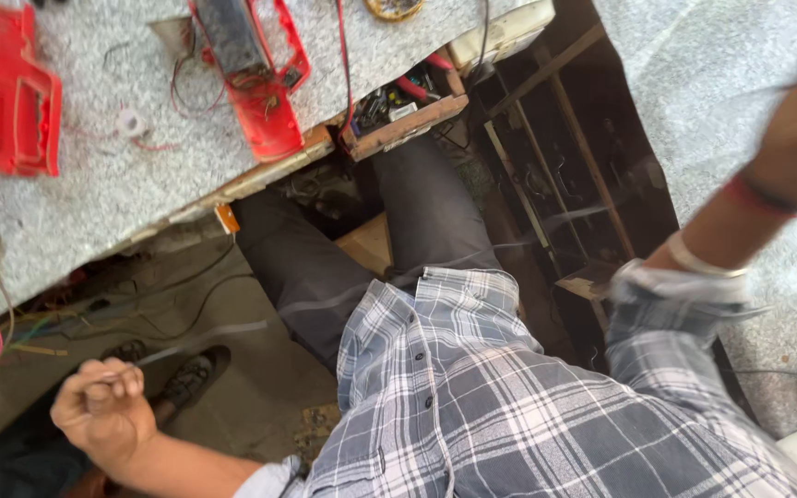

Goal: The person solders wires to a small electronic component using a soldering iron and solder wire. They then attach the component to a red plastic housing and continue soldering additional connections. The person also uses a multimeter to test the circuit.

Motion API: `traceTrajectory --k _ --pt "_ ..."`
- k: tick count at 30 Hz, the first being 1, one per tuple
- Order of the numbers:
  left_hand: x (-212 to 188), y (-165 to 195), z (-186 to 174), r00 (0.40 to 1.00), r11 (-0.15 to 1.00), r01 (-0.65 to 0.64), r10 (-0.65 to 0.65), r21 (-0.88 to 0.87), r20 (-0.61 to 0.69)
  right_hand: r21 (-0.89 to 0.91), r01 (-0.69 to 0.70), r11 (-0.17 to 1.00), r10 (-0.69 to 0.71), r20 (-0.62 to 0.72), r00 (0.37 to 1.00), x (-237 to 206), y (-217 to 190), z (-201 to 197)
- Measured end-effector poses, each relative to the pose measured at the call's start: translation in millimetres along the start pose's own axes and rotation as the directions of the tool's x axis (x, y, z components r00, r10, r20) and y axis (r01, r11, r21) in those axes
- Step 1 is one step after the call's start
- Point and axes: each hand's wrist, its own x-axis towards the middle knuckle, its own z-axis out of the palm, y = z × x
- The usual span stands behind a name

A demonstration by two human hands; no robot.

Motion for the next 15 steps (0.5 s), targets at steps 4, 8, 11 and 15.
traceTrajectory --k 4,8,11,15 --pt "-2 -21 -15 0.971 0.956 -0.226 0.206 -0.188 -0.12 -0.247 -0.196 0.949 0.297 0.487 0.821 -84 78 57" --pt "-8 -17 -70 0.848 0.827 -0.459 0.3 -0.324 -0.437 -0.577 -0.236 0.782 0.623 0.723 0.299 -175 132 114" --pt "-31 -1 -103 0.757 0.776 -0.568 0.36 -0.276 -0.545 -0.571 -0.523 0.633 0.651 0.758 -0.039 -230 165 151" --pt "-45 24 -102 0.764 0.775 -0.567 0.368 -0.28 -0.529 -0.676 -0.378 0.632 0.718 0.695 -0.043 -259 204 169"
